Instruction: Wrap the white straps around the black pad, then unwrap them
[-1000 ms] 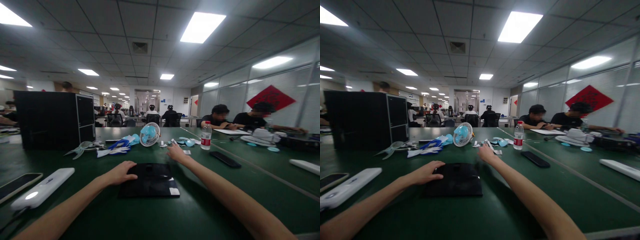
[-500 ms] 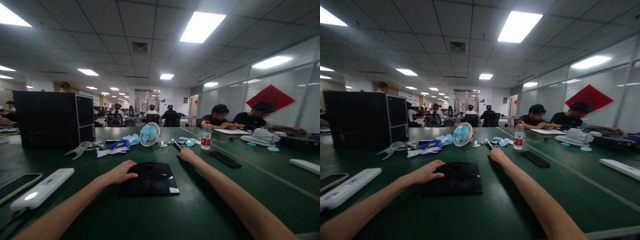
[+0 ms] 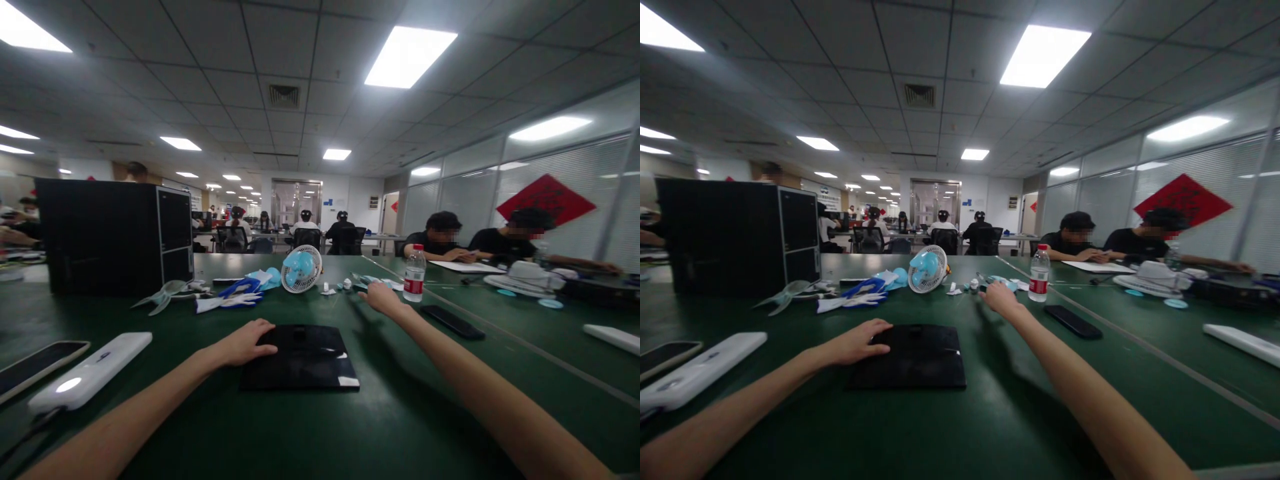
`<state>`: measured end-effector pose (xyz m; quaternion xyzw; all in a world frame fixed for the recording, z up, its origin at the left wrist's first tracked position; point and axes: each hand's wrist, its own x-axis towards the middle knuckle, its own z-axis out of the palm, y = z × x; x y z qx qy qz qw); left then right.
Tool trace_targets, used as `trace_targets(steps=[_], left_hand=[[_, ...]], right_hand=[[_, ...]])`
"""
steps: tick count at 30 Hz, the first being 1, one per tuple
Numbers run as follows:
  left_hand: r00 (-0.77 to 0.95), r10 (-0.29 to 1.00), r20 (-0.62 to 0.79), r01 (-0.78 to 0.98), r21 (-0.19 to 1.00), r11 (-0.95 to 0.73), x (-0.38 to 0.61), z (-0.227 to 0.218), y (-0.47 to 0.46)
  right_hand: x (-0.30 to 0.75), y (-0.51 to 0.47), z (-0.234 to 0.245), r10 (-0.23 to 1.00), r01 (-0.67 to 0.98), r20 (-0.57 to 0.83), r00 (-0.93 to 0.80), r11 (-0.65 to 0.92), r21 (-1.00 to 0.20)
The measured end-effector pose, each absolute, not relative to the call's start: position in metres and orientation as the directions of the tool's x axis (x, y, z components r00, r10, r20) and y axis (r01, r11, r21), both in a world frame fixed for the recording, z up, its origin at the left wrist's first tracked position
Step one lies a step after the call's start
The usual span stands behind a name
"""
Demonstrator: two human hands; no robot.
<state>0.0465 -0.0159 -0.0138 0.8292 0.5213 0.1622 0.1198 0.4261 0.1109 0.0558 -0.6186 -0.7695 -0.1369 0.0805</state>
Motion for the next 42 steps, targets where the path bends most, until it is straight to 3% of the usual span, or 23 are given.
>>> trace_targets(steps=[3,6,11,16,25,32,36,39,42], left_hand=[[0.398,0.904,0.156,0.831,0.357,-0.428,0.047,-0.013,-0.016],[0.355,0.906,0.232,0.844,0.337,-0.417,0.049,-0.007,-0.016],[0.155,0.852,0.499,0.872,0.336,-0.356,0.046,0.012,-0.017],[0.025,0.742,0.669,0.821,0.41,-0.397,0.045,0.032,-0.028],[0.106,0.769,0.63,0.789,0.417,-0.45,0.06,0.048,-0.053],[0.072,0.783,0.617,0.768,0.467,-0.439,0.063,0.058,-0.061],[0.114,0.847,0.519,0.769,0.493,-0.406,0.066,0.059,-0.06],[0.201,0.918,0.342,0.777,0.515,-0.362,0.067,0.052,-0.056],[0.274,0.946,0.174,0.789,0.521,-0.324,0.069,0.041,-0.053]], right_hand=[[0.422,0.088,0.074,0.89,0.966,0.377,-0.258,0.227,0.124],[0.416,0.057,0.089,0.825,0.931,0.443,-0.351,0.36,0.067],[0.399,0.002,0.098,0.728,0.784,0.503,-0.467,0.603,-0.145],[0.382,-0.031,0.093,0.693,0.575,0.439,-0.573,0.721,-0.388],[0.371,-0.043,0.086,0.688,0.448,0.35,-0.636,0.699,-0.558],[0.368,-0.042,0.083,0.746,0.46,0.372,-0.552,0.644,-0.611],[0.368,-0.03,0.074,0.791,0.447,0.371,-0.487,0.59,-0.672],[0.372,-0.02,0.064,0.825,0.433,0.224,-0.519,0.479,-0.763],[0.376,-0.014,0.056,0.801,0.513,0.011,-0.598,0.393,-0.763]])
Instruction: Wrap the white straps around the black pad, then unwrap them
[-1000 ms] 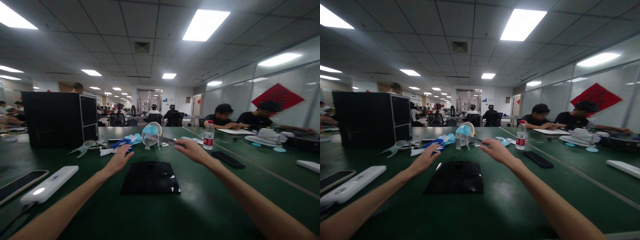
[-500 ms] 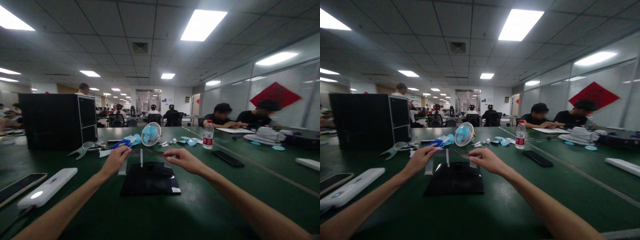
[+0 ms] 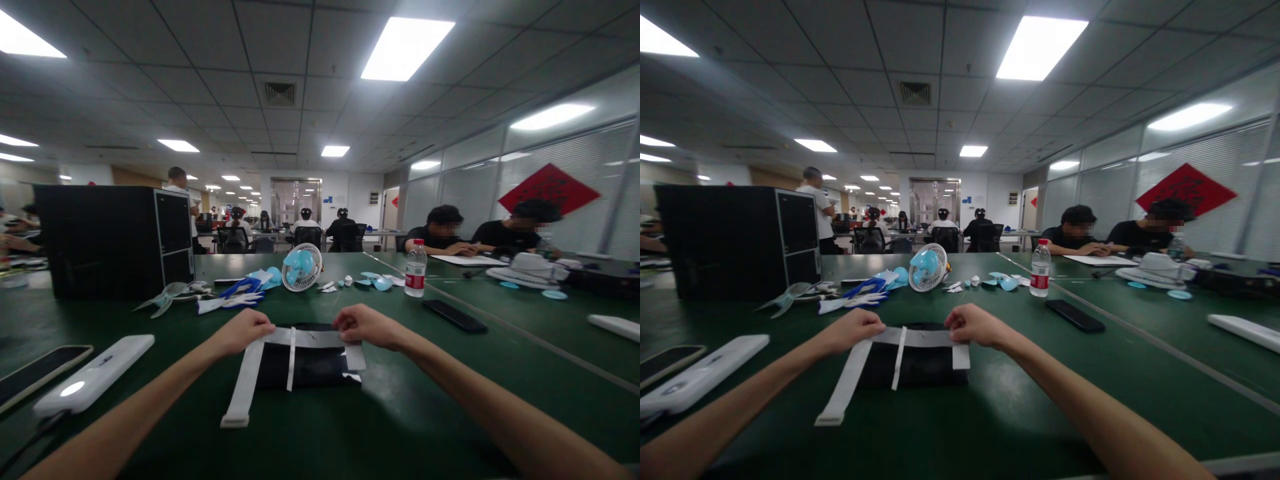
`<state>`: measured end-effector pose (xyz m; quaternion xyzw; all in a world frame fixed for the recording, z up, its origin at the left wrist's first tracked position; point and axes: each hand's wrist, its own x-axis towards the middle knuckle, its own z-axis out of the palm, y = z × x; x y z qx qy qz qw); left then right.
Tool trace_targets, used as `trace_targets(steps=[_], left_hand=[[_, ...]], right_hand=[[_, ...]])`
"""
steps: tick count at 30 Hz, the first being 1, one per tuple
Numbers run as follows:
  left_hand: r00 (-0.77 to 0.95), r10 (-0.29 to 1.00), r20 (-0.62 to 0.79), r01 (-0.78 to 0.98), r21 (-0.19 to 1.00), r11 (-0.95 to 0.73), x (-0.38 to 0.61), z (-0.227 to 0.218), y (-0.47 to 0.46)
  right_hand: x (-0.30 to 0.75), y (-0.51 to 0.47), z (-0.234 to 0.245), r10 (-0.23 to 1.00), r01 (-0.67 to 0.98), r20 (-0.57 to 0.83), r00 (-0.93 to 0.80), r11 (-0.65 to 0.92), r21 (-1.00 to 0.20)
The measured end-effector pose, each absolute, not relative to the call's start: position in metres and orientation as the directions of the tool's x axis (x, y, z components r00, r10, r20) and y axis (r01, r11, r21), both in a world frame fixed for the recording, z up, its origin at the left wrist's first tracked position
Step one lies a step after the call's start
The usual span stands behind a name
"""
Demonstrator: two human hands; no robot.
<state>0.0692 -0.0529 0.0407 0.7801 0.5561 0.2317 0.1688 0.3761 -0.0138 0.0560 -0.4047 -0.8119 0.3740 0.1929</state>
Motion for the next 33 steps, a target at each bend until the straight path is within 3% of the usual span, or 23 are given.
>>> trace_targets(steps=[5,11,19,28,33], left_hand=[[0.343,0.937,-0.069,0.774,0.585,-0.24,0.071,0.018,-0.05],[0.293,0.956,0.0,0.807,0.536,-0.247,0.069,0.006,-0.048],[0.245,0.969,-0.041,0.878,0.433,-0.204,0.082,0.021,-0.061],[0.25,0.968,-0.03,0.881,0.422,-0.214,0.081,0.016,-0.061],[0.231,0.973,-0.03,0.907,0.369,-0.204,0.085,0.021,-0.066]], right_hand=[[0.378,-0.01,0.043,0.755,0.673,-0.201,-0.623,0.387,-0.631],[0.374,-0.007,0.035,0.777,0.707,-0.176,-0.604,0.42,-0.57],[0.37,-0.015,0.038,0.8,0.76,-0.127,-0.586,0.489,-0.427],[0.369,-0.025,0.043,0.828,0.79,-0.151,-0.54,0.438,-0.429],[0.366,-0.035,0.049,0.834,0.817,-0.152,-0.531,0.457,-0.351]])
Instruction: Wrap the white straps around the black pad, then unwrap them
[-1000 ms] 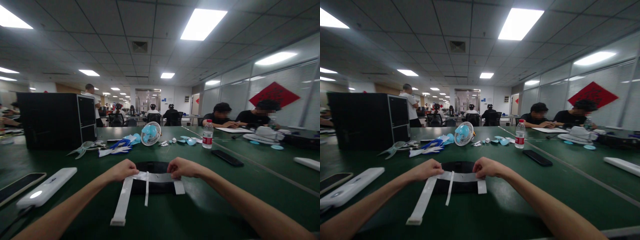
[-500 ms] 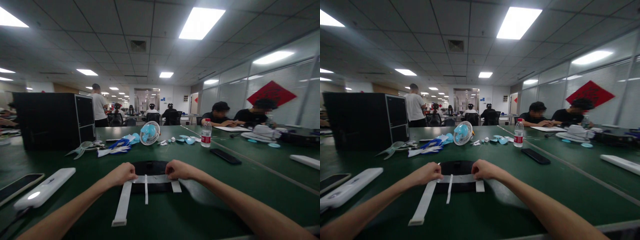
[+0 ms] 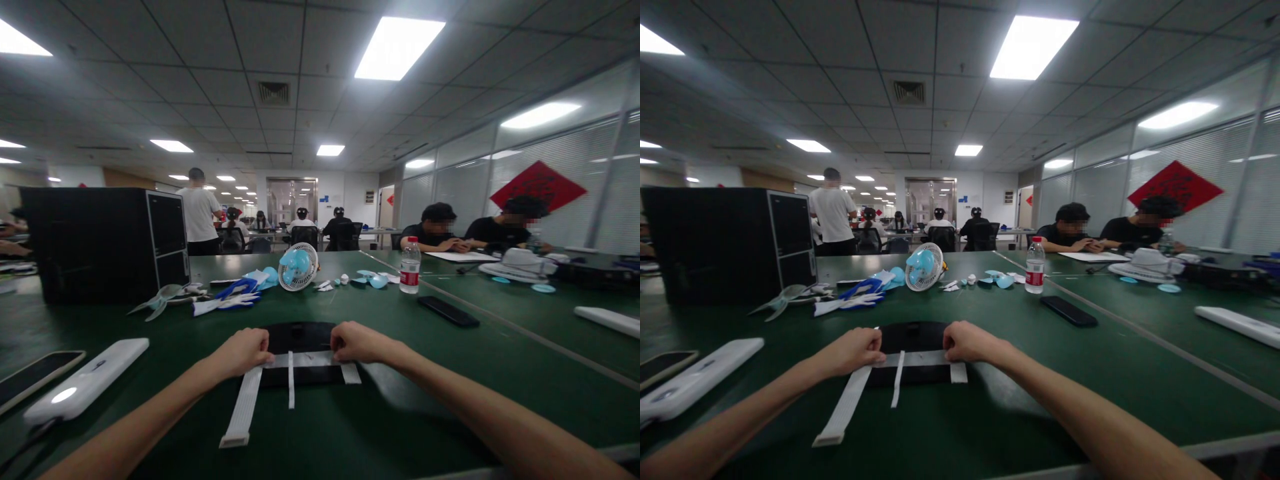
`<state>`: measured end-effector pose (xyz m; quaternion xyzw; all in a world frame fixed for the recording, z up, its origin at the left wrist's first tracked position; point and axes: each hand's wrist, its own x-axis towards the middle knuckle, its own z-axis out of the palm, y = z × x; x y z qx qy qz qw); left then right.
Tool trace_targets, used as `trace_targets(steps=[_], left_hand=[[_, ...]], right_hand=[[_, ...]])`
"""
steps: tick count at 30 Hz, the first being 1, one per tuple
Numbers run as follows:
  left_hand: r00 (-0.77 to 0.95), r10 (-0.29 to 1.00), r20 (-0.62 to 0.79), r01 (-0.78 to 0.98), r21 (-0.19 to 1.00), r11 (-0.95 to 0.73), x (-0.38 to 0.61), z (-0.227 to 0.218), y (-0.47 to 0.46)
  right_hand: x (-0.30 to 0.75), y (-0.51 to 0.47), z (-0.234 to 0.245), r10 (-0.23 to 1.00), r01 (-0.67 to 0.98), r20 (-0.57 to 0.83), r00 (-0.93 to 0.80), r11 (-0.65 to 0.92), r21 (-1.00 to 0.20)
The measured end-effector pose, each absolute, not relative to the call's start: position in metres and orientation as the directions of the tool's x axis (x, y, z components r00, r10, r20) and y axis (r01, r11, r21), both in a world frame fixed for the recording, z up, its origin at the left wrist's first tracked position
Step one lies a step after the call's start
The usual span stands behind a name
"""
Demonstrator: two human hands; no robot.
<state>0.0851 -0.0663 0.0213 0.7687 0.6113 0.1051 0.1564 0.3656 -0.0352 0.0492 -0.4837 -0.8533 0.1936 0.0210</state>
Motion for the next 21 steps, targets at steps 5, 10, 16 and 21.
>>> trace_targets(steps=[5,10,16,21], left_hand=[[0.436,0.899,0.047,0.844,0.325,-0.426,0.093,0.028,-0.075],[0.591,0.806,0.038,0.765,0.292,-0.574,0.094,0.024,-0.076],[0.626,0.776,0.073,0.74,0.259,-0.621,0.091,0.021,-0.071],[0.634,0.769,0.084,0.733,0.251,-0.632,0.092,0.02,-0.072]], right_hand=[[0.362,-0.047,0.056,0.841,0.82,-0.094,-0.533,0.487,-0.3],[0.36,-0.049,0.055,0.804,0.799,-0.107,-0.585,0.549,-0.245],[0.346,-0.06,0.039,0.622,0.6,0.144,-0.769,0.782,-0.17],[0.324,-0.076,0.024,0.37,0.352,0.186,-0.91,0.928,-0.125]])
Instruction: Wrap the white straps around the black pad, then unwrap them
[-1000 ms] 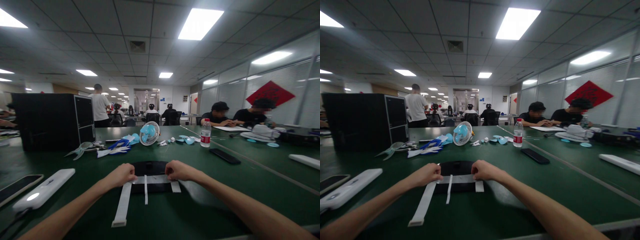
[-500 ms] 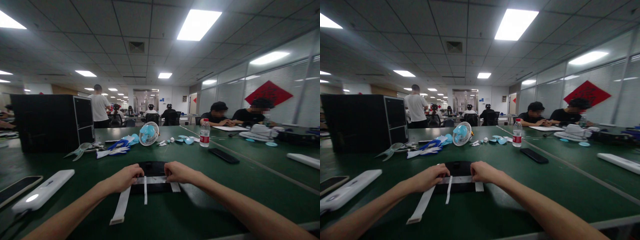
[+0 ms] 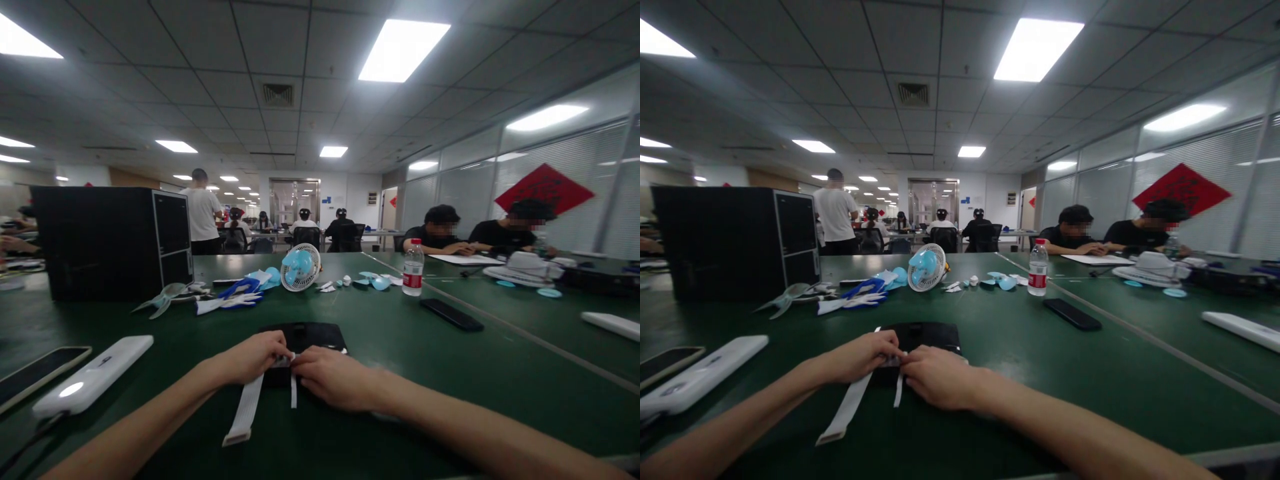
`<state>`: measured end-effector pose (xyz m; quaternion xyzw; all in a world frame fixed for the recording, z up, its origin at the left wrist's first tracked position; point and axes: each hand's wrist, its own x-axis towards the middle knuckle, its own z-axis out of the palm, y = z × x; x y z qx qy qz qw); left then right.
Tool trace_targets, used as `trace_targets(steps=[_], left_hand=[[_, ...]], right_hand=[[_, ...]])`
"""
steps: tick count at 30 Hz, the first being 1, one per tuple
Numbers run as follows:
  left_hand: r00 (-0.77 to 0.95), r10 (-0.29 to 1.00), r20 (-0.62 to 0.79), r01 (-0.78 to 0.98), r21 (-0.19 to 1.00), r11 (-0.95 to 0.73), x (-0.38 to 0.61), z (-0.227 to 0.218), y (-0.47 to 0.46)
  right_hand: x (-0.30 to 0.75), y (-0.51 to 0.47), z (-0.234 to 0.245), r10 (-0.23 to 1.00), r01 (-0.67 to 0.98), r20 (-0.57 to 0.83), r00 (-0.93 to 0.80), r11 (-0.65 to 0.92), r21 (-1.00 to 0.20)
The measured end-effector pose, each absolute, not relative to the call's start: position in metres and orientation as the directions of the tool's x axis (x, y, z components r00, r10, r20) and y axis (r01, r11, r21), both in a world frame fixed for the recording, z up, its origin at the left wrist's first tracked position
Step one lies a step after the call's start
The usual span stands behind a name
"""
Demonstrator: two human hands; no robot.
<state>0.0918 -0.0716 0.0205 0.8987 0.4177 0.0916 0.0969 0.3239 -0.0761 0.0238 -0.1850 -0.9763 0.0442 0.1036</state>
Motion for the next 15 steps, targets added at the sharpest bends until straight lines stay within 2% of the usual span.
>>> trace_targets(steps=[7,15], left_hand=[[0.627,0.776,0.071,0.743,0.245,-0.623,0.091,0.021,-0.072],[0.619,0.783,0.063,0.757,0.219,-0.616,0.094,0.022,-0.073]], right_hand=[[0.318,-0.086,0.022,0.409,0.399,0.165,-0.897,0.912,-0.092],[0.325,-0.102,0.012,0.291,0.294,0.178,-0.94,0.956,-0.008]])
